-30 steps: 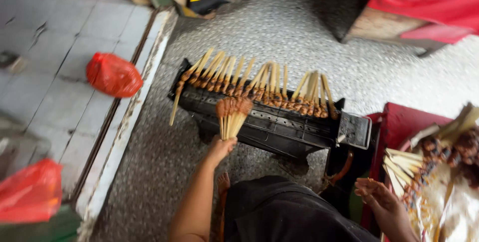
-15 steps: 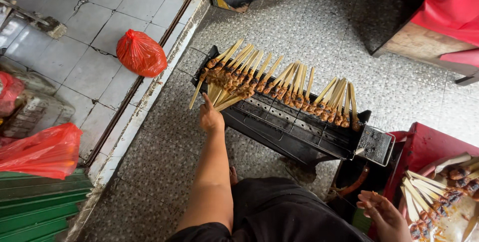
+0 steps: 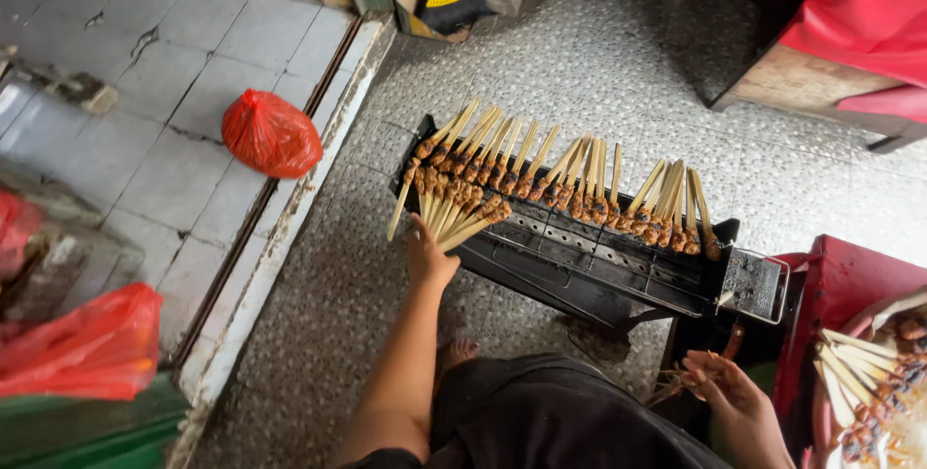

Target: The person grills satay skewers on a charcoal grill, flipping bundles of skewers by hand and placing cooked ones onto a tray, then prepares new skewers by pressing meat onto sticks.

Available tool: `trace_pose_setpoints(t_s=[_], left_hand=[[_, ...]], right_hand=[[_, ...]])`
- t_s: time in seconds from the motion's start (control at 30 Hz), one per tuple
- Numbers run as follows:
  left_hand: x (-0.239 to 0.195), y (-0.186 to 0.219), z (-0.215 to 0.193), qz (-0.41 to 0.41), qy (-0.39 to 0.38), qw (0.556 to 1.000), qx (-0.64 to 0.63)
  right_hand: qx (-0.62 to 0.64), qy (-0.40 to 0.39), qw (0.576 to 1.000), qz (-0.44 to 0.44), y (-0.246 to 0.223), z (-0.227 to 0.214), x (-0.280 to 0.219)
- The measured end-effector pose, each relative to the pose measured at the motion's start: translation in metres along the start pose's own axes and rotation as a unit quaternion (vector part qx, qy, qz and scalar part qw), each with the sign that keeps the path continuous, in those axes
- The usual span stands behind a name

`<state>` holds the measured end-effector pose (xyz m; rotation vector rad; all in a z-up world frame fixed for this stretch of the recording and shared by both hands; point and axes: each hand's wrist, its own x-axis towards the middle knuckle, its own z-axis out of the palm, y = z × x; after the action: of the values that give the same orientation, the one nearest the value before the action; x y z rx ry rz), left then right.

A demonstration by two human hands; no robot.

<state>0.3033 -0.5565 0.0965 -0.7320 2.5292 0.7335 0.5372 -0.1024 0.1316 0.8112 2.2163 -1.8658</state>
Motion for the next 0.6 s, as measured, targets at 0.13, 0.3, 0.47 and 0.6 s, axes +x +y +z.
trace_pose_setpoints(t_s=[0.13,0.3,0.47,0.6], left_hand=[[0.017,-0.03,-0.026,-0.028,-0.115,0.953,-0.28],[0.068,-0.068,-0.016,-0.157,-0.242,0.84,-0.459],[0.093,-0.08,-0.014,-0.05,-0.412,0.79,-0.451],[0.102,-0.076,-0.013,-0.061,-0.444,0.779,-0.439]], right_hand=[[0.018,0.017,1.0,0.005,-0.019,0.062,-0.007],[0.052,-0.002,0.998,0.022,0.001,0.133,-0.014],[0.091,0.042,0.994,0.048,0.002,0.182,-0.04],[0.084,0.096,0.99,0.056,0.02,0.191,-0.062]])
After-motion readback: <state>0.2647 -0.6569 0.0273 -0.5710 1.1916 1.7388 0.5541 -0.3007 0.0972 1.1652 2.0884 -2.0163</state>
